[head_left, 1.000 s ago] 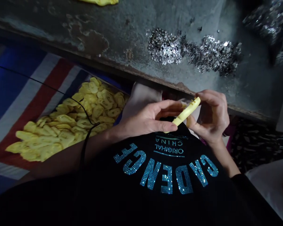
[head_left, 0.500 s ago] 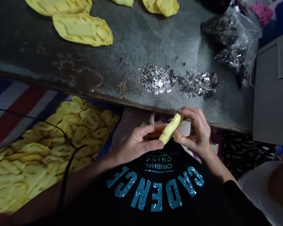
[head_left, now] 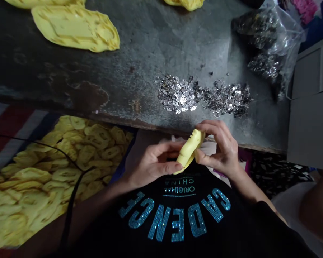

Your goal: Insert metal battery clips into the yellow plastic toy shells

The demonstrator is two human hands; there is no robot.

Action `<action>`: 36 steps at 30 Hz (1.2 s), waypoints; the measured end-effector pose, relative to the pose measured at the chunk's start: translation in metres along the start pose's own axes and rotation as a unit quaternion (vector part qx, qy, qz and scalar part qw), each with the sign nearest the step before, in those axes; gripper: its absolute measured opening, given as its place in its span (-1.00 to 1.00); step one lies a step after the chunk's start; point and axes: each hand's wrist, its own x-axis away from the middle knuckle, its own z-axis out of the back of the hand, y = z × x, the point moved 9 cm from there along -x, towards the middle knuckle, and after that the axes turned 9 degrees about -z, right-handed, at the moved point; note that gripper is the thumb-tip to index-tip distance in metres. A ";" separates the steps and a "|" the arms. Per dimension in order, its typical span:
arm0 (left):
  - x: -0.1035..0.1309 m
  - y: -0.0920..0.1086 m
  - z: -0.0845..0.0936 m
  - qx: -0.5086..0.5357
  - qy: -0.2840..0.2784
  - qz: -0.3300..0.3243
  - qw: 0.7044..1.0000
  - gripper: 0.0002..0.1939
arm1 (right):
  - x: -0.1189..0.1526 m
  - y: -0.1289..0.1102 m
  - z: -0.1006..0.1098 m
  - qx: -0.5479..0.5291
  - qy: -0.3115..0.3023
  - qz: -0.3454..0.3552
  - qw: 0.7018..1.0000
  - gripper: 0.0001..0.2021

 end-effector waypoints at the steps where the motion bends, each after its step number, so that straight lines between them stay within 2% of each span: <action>1: -0.002 -0.002 -0.002 0.040 -0.008 0.007 0.999 -0.61 | -0.001 0.000 -0.002 -0.006 -0.010 -0.005 1.000 -0.51; 4: -0.007 -0.010 -0.007 0.106 -0.052 0.046 0.992 -0.35 | -0.006 0.002 -0.008 -0.030 -0.062 -0.016 0.997 -0.50; 7: -0.008 -0.012 -0.009 0.122 -0.078 0.072 0.987 -0.23 | -0.015 0.015 -0.010 -0.060 -0.131 -0.003 0.990 -0.43; 9: -0.008 -0.007 -0.005 0.126 -0.068 0.056 0.988 -0.20 | -0.027 0.036 0.002 -0.028 -0.098 0.003 0.995 -0.47; 11: -0.006 -0.001 -0.001 0.121 -0.052 0.035 0.991 -0.19 | -0.042 0.066 0.021 0.095 0.002 -0.018 0.995 -0.64; 12: -0.004 0.000 0.002 0.116 -0.045 0.030 0.992 -0.18 | -0.048 0.080 0.023 0.158 0.024 -0.030 0.987 -0.73; 15: 0.001 0.003 0.007 0.102 -0.029 0.022 0.994 -0.11 | -0.061 0.106 0.013 0.271 0.013 -0.047 0.961 -0.88; 17: 0.003 0.005 0.008 0.100 -0.019 0.011 0.995 -0.09 | -0.062 0.103 0.006 0.291 0.005 -0.037 0.956 -0.91; 21: 0.001 0.007 0.003 0.105 -0.007 -0.016 0.994 -0.09 | -0.053 0.068 0.005 0.269 0.014 0.000 0.963 -0.87; 24: 0.000 0.006 -0.004 0.110 -0.006 -0.020 0.994 -0.10 | -0.044 0.057 0.006 0.244 0.005 0.003 0.970 -0.83; 31: 0.005 -0.003 -0.017 0.116 -0.002 0.003 0.993 -0.06 | -0.030 0.081 -0.003 0.279 -0.005 -0.007 0.960 -0.78; 36: 0.012 0.001 -0.020 0.105 0.002 -0.013 0.994 -0.13 | -0.021 0.080 -0.004 0.251 -0.035 -0.047 0.966 -0.77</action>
